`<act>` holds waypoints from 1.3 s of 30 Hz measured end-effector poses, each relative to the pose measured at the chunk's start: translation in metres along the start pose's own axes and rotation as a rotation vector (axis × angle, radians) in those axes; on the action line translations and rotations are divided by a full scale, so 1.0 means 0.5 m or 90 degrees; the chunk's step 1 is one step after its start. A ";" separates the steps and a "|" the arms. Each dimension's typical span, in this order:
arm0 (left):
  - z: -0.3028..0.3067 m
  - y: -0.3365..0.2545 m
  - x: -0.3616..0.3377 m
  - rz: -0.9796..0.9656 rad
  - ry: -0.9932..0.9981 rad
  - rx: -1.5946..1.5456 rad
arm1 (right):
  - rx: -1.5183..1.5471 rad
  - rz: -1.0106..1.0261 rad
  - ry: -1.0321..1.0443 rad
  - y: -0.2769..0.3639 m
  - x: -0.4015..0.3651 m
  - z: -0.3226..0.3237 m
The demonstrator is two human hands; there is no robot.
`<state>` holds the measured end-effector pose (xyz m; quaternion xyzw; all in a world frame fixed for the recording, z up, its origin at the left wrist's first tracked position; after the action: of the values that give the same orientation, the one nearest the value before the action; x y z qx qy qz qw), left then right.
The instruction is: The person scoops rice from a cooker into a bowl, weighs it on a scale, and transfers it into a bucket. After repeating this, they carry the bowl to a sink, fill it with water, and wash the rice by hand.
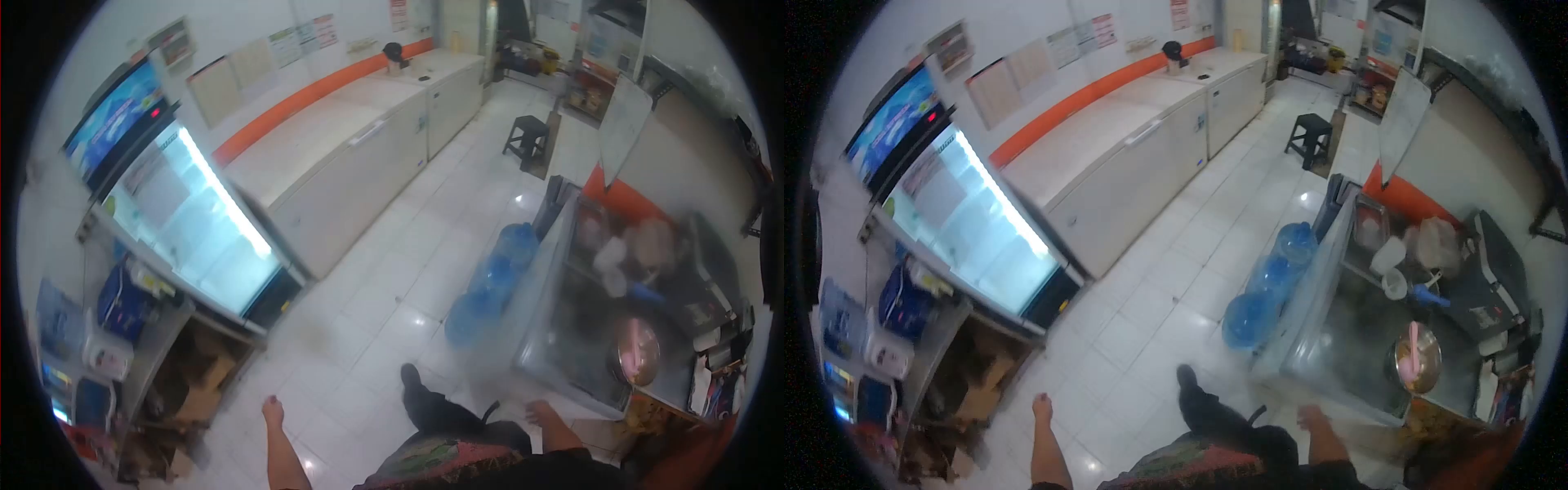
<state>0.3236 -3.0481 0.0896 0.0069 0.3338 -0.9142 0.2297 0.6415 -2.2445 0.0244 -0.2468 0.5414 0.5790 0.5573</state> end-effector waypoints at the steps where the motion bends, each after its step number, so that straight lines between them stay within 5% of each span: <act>1: -0.029 -0.094 0.082 -0.041 0.010 -0.016 | 0.047 -0.030 0.001 0.014 0.008 -0.012; 3: -0.091 -0.263 0.201 -0.113 0.030 -0.043 | 0.051 -0.055 0.094 0.024 0.058 -0.054; 5: -0.164 -0.424 0.300 -0.181 0.040 -0.058 | -0.179 0.317 0.207 0.163 -0.067 -0.063; 6: -0.209 -0.475 0.329 -0.211 0.045 -0.047 | -0.209 0.358 0.220 0.219 -0.078 -0.074; 8: -0.319 -0.535 0.352 -0.200 0.178 0.051 | -0.152 0.269 0.214 0.285 -0.050 -0.090; 9: -0.428 -0.455 0.398 -0.436 0.246 0.206 | -0.101 0.220 0.198 0.323 -0.039 -0.098; 11: -0.482 -0.534 0.322 -0.328 0.420 0.099 | -0.005 0.159 0.156 0.406 0.003 -0.113; 15: -0.604 -0.651 0.360 -0.197 0.581 0.224 | 0.136 0.112 0.086 0.634 0.142 -0.136; 20: -0.742 -0.870 0.641 -0.174 0.624 0.370 | 0.281 0.107 -0.019 0.933 0.318 -0.119; 24: -0.829 -1.088 0.957 -0.217 0.616 0.547 | 0.378 0.058 -0.108 1.048 0.343 -0.112; 28: -1.054 -1.449 1.281 -0.465 0.456 0.721 | 0.441 0.025 -0.150 1.144 0.344 -0.108; 30: -1.228 -1.723 1.380 -0.635 0.302 0.504 | 0.461 0.015 -0.166 1.193 0.358 -0.093; 31: -1.294 -1.887 1.387 -0.530 0.346 0.343 | 0.470 0.012 -0.173 1.216 0.371 -0.083; 32: -1.383 -2.027 1.400 -0.550 0.335 0.179 | 0.476 0.011 -0.181 1.237 0.387 -0.070; 33: -1.442 -2.167 1.375 -0.626 0.325 0.122 | 0.480 0.007 -0.184 1.263 0.411 -0.052; 34: -1.505 -2.293 1.341 -0.557 0.404 -0.088 | 0.482 0.006 -0.192 1.295 0.442 -0.026; 36: -1.528 -2.550 1.188 -0.641 0.484 -0.089 | 0.494 0.013 -0.208 1.356 0.524 0.040; 39: -1.665 -2.670 1.108 -0.650 0.613 0.019 | 0.595 -0.026 -0.157 1.428 0.686 0.159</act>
<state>-0.8557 -1.8707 0.1614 0.2567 0.3470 -0.8077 -0.4015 -0.0729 -1.8947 -0.0061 0.0898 0.6682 0.2879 0.6801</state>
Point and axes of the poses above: each hand's wrist, its own x-axis towards the middle knuckle, its own z-axis out of the back of the hand, y = z × x, the point moved 2 cm from there along x, towards the middle knuckle, and after that the axes turned 7 degrees about -x, right-handed, at the moved point
